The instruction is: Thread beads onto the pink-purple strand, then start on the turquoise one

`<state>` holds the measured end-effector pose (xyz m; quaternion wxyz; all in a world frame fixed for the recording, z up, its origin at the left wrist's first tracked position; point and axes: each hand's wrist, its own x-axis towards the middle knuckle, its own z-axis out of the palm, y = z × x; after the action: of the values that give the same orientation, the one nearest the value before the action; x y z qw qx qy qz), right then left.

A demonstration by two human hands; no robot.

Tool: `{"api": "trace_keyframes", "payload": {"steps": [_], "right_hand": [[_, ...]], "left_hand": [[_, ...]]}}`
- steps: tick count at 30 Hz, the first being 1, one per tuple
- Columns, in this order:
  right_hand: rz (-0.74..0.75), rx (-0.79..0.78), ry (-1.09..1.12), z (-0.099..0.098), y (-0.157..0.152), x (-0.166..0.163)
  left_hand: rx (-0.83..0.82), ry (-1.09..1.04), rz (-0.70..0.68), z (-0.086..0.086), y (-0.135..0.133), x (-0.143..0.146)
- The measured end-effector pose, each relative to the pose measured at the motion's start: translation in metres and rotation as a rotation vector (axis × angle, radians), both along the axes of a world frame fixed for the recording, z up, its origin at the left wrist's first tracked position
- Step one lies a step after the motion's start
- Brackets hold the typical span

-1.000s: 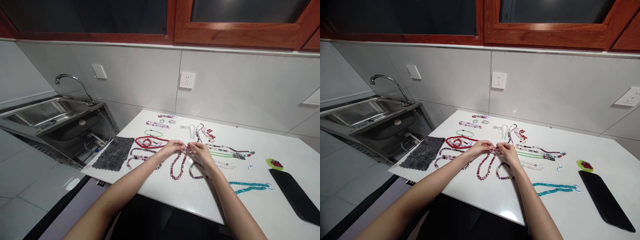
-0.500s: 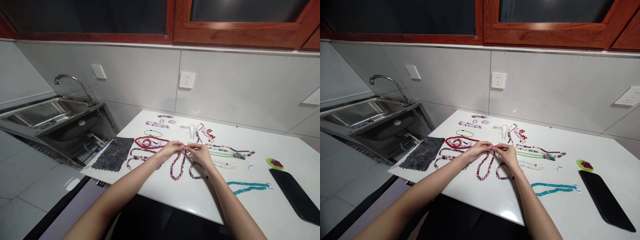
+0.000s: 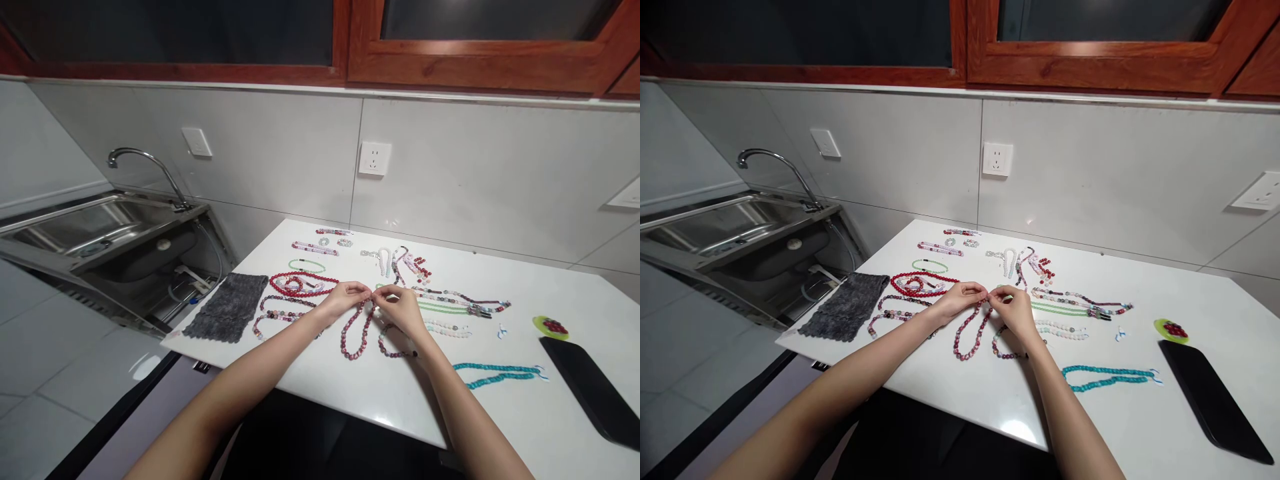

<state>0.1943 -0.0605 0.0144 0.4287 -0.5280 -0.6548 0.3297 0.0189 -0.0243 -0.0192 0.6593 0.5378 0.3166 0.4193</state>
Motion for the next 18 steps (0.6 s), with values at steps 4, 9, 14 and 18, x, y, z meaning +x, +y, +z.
{"api": "trace_keyframes", "payload": {"steps": [4,9,14,18], "right_hand": [[0.009,0.069,-0.044,-0.005,0.001,-0.002],[0.002,0.107,-0.066,-0.010,0.002,-0.006],[0.032,0.076,-0.013,-0.009,0.001,-0.007],[0.059,0.023,0.050,-0.006,-0.001,-0.006]], "left_hand": [[-0.021,-0.021,-0.005,0.001,-0.001,0.001],[-0.025,-0.012,-0.035,0.006,-0.003,0.001],[-0.073,-0.049,-0.098,0.012,-0.005,0.001],[-0.107,-0.070,-0.078,0.013,-0.005,0.001]]}}
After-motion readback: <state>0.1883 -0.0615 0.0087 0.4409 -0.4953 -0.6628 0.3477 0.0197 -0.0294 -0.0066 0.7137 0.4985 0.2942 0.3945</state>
